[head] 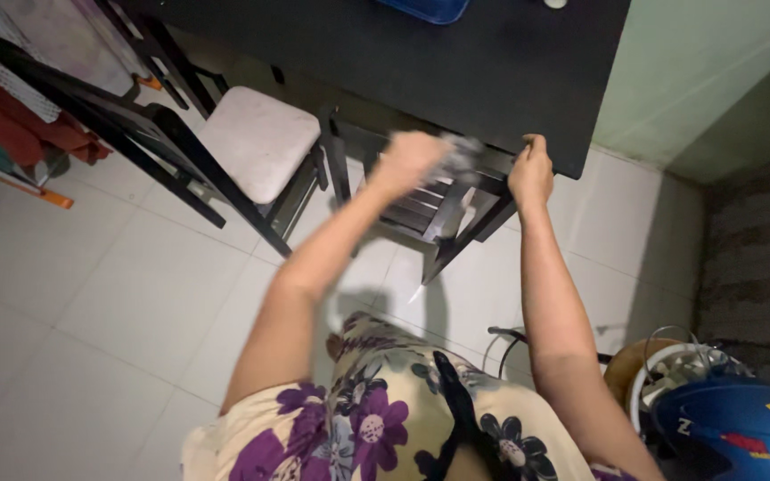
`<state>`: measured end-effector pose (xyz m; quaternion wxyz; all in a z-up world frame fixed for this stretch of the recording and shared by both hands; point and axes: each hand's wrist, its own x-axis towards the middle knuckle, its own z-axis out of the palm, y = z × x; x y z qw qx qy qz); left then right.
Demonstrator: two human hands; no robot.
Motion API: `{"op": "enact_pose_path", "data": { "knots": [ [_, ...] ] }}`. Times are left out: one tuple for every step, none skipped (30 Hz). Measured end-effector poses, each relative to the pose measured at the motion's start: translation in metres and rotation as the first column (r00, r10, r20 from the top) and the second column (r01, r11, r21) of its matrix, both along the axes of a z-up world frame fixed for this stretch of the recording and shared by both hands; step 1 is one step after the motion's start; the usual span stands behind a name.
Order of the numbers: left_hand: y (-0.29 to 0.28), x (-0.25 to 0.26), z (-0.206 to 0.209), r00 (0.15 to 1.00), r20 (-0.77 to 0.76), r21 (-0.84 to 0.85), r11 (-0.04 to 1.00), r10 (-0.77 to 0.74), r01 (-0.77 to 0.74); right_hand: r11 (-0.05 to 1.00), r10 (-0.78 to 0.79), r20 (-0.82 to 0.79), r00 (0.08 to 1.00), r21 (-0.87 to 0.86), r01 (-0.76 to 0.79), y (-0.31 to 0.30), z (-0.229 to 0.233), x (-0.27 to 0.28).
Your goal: The person wipes the backrest and seat of a wooden chair using a cloth. They move between chairs, cleaning the frame and slats systematically.
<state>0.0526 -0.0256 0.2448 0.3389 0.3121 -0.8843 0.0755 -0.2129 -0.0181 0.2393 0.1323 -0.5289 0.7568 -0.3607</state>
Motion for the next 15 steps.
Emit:
{"op": "enact_pose_path", "data": {
  "knots": [
    [-0.004, 0.033, 0.006, 0.973, -0.183, -0.190, 0.976, -0.140, 0.105, 1.000, 0.009, 0.016, 1.000, -0.011, -0.009, 0.001, 0.001, 0.001],
    [-0.006, 0.063, 0.014, 0.978, -0.171, -0.134, 0.986, -0.120, 0.098, 1.000, 0.019, 0.031, 0.999, -0.023, -0.018, 0.001, 0.002, 0.003],
    [-0.014, 0.083, 0.022, 0.999, 0.020, -0.019, 0.999, 0.041, -0.040, 0.999, 0.025, 0.046, 0.999, -0.030, -0.024, 0.003, 0.002, 0.003],
    [-0.014, 0.103, 0.026, 0.998, 0.009, -0.043, 0.997, 0.065, -0.065, 0.999, 0.032, 0.042, 0.999, -0.032, -0.030, 0.003, 0.001, 0.004],
    [-0.016, 0.117, 0.030, 0.996, -0.001, -0.068, 0.994, 0.088, -0.088, 0.999, 0.037, 0.040, 0.999, -0.034, -0.036, 0.002, 0.000, 0.005],
    [-0.019, 0.117, 0.029, 0.994, 0.048, 0.022, 0.995, 0.094, -0.095, 0.999, 0.042, 0.038, 0.998, -0.036, -0.041, 0.003, 0.000, 0.005],
    [-0.029, 0.116, 0.030, 0.991, 0.098, 0.109, 0.988, 0.095, -0.106, 0.998, 0.054, 0.055, 0.997, -0.029, -0.053, 0.002, 0.001, 0.006],
    [-0.038, 0.114, 0.028, 0.985, 0.148, 0.193, 0.974, 0.092, -0.120, 0.998, 0.066, 0.072, 0.995, -0.022, -0.064, 0.001, 0.001, 0.007],
    [-0.043, 0.106, 0.021, 0.986, 0.166, 0.193, 0.979, 0.034, -0.066, 0.997, 0.083, 0.090, 0.993, -0.015, -0.082, 0.001, 0.000, 0.007],
    [-0.048, 0.089, 0.012, 0.983, 0.184, 0.195, 0.981, -0.024, -0.012, 0.994, 0.111, 0.116, 0.987, -0.029, -0.108, 0.002, -0.003, 0.005],
    [-0.053, 0.071, 0.004, 0.977, 0.201, 0.195, 0.980, -0.076, 0.036, 0.989, 0.145, 0.141, 0.979, -0.046, -0.140, 0.000, -0.007, 0.002],
    [-0.053, 0.039, -0.008, 0.979, 0.182, 0.258, 0.965, -0.088, 0.039, 0.983, 0.179, 0.164, 0.970, -0.065, -0.170, -0.003, -0.012, -0.001],
    [-0.049, 0.003, -0.019, 0.985, 0.137, 0.312, 0.948, -0.104, 0.057, 0.982, 0.176, 0.134, 0.975, -0.089, -0.165, -0.008, -0.020, -0.005],
    [-0.047, -0.042, -0.025, 0.968, 0.215, 0.280, 0.958, -0.131, 0.067, 0.980, 0.173, 0.104, 0.979, -0.114, -0.161, -0.013, -0.030, -0.010],
    [-0.040, -0.080, -0.029, 0.971, 0.194, 0.273, 0.958, -0.142, 0.086, 0.978, 0.170, 0.072, 0.983, -0.138, -0.159, -0.019, -0.040, -0.015]
  ]
}}
